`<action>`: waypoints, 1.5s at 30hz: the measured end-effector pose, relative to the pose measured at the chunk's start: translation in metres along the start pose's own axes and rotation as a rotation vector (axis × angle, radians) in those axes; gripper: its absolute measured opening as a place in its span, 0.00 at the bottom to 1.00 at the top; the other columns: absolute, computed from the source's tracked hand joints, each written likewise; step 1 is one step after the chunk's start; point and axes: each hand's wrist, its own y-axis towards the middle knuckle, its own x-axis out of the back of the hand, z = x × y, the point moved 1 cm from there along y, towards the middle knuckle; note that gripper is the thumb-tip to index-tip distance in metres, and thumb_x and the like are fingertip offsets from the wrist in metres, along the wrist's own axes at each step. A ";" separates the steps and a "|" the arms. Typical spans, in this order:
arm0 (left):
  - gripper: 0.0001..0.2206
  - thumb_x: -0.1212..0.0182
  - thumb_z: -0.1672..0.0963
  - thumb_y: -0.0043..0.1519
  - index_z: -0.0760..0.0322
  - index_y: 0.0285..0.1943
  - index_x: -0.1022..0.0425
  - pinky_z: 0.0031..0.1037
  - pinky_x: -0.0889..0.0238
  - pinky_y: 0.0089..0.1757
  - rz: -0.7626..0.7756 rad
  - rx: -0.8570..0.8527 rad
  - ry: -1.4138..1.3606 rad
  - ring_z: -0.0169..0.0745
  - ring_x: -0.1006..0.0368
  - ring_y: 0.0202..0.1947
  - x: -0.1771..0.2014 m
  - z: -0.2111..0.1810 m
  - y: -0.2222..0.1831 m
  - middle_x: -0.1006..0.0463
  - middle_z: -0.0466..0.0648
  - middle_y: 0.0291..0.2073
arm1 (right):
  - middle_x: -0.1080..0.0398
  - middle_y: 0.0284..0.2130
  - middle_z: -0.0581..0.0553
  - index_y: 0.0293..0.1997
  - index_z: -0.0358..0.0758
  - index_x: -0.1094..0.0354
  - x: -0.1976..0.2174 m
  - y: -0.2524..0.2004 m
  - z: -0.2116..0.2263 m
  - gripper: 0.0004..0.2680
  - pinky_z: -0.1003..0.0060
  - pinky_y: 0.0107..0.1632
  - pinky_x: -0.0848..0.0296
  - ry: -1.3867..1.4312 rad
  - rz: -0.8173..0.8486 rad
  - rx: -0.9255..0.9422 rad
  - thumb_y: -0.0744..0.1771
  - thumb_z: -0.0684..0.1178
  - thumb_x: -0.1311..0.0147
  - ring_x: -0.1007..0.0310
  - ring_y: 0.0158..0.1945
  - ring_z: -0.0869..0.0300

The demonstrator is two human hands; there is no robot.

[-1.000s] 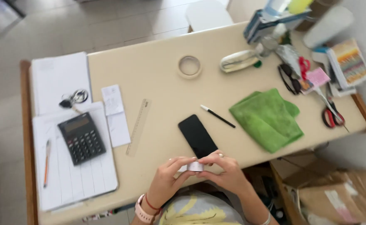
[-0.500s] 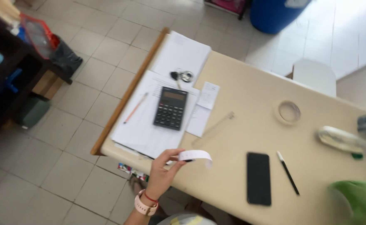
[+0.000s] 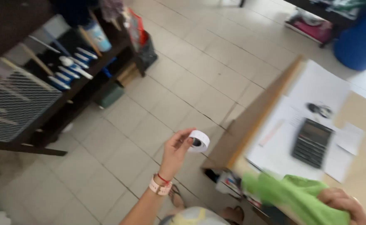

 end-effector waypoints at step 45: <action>0.11 0.36 0.53 0.69 0.61 0.54 0.17 0.25 0.25 0.53 0.326 0.045 0.058 0.35 0.16 0.51 0.140 0.008 1.059 0.11 0.46 0.48 | 0.29 0.22 0.47 0.43 0.30 0.16 -0.339 1.114 -0.533 0.05 0.67 0.28 0.39 0.345 -0.474 -0.475 0.66 0.37 0.33 0.35 0.24 0.62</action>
